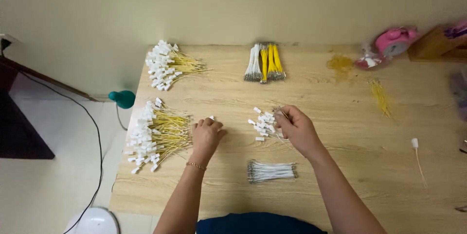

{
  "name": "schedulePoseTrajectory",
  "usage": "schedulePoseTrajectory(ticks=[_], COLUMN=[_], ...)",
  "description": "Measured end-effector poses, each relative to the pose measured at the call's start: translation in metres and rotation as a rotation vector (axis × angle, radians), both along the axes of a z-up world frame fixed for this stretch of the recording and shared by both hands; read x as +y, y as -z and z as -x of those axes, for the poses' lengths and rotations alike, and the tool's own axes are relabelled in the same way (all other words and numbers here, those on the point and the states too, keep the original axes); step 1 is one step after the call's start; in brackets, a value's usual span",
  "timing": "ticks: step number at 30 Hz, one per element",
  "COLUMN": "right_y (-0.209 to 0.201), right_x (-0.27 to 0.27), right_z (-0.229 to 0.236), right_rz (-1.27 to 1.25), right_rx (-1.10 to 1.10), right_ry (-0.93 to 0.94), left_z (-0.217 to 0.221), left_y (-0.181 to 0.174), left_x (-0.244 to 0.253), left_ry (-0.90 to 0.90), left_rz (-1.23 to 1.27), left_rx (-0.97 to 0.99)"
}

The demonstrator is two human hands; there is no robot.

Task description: Assembling white plastic connector heads onto thin wires and organizing them into groups.

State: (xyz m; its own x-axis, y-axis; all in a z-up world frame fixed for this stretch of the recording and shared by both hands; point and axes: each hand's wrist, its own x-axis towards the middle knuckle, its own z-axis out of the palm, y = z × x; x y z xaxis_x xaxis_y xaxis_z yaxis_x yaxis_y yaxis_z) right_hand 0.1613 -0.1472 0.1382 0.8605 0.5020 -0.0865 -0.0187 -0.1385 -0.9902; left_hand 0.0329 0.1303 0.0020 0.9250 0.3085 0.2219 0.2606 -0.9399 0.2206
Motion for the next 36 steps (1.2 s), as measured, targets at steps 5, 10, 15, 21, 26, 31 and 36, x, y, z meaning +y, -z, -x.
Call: schedulePoseTrajectory(ticks=[5,10,15,21,26,31,36], right_y=[-0.031,-0.046,-0.083,-0.089,-0.110,-0.114,-0.112], right_x=[-0.001,-0.005,-0.008,-0.014,-0.008,-0.009,-0.009], right_z=[0.011,0.016,0.030,0.029,0.036,0.034,0.033], right_rz=[-0.062,-0.063,-0.020,0.026,0.205,0.285,0.336], right_rx=[0.043,0.042,-0.003,-0.110,-0.272,-0.357,-0.354], right_ry=[0.047,0.047,0.023,0.041,0.062,0.056,0.041], left_z=[-0.025,-0.035,-0.034,-0.033,-0.028,-0.031,-0.031], left_y=[-0.062,-0.133,-0.154,-0.156,-0.171,-0.167,-0.164], left_x=[-0.046,-0.098,-0.116,-0.115,-0.112,-0.111,-0.108], left_ry=[-0.027,0.063,0.172,0.166,0.194,0.206,0.211], left_rz=[0.880,1.563,1.803,2.004,2.056,2.061,2.030], left_rx=[-0.134,-0.332,-0.384,-0.417,-0.380,-0.359,-0.329])
